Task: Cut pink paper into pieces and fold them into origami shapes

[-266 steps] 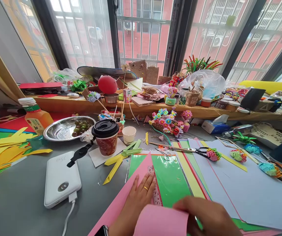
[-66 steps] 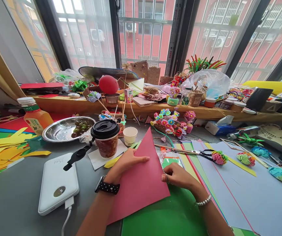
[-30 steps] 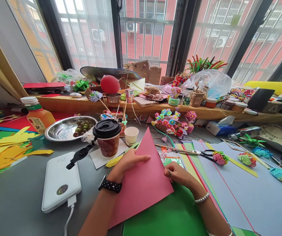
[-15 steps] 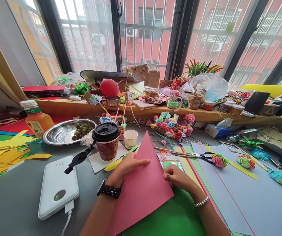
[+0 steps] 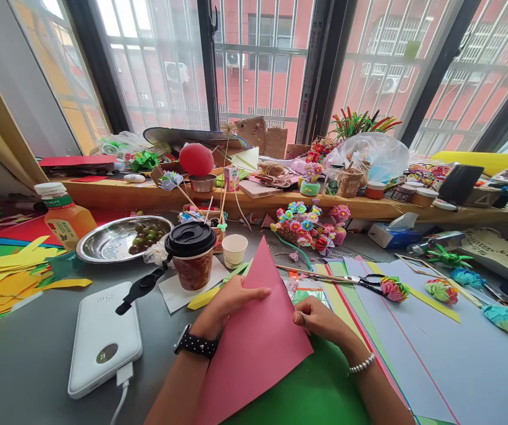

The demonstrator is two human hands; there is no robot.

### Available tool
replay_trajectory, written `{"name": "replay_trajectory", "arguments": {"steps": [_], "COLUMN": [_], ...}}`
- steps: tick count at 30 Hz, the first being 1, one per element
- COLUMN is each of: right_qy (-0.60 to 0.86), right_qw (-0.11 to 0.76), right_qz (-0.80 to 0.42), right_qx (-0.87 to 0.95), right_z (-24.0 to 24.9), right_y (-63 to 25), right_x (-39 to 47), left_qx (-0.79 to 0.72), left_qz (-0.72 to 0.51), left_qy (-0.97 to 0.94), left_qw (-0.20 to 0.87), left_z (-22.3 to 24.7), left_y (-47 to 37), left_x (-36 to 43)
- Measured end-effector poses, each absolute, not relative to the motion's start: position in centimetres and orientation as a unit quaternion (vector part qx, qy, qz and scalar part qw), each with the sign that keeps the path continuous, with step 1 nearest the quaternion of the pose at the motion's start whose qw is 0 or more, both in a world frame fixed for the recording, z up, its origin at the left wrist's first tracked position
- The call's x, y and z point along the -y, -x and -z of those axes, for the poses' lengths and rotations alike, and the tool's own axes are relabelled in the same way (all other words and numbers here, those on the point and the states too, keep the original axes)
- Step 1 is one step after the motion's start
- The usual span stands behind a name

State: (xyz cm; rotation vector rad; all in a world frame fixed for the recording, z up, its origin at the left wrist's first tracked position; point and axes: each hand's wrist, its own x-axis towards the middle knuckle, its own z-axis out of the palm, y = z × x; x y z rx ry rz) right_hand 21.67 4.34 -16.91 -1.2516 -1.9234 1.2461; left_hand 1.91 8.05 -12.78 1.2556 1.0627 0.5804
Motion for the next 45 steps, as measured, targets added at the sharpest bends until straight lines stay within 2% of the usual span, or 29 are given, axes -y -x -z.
{"name": "replay_trajectory", "arguments": {"steps": [45], "right_qy": [0.469], "right_qw": [0.271], "right_qz": [-0.465], "right_qx": [0.700], "right_z": [16.92], "right_y": [-21.44], "right_x": [-4.31], "left_qx": [-0.469], "left_qz": [-0.240], "left_qy": [-0.587], "left_qw": [0.614], "left_z": [12.38], "left_y": [-1.98], "left_x": [-7.52]}}
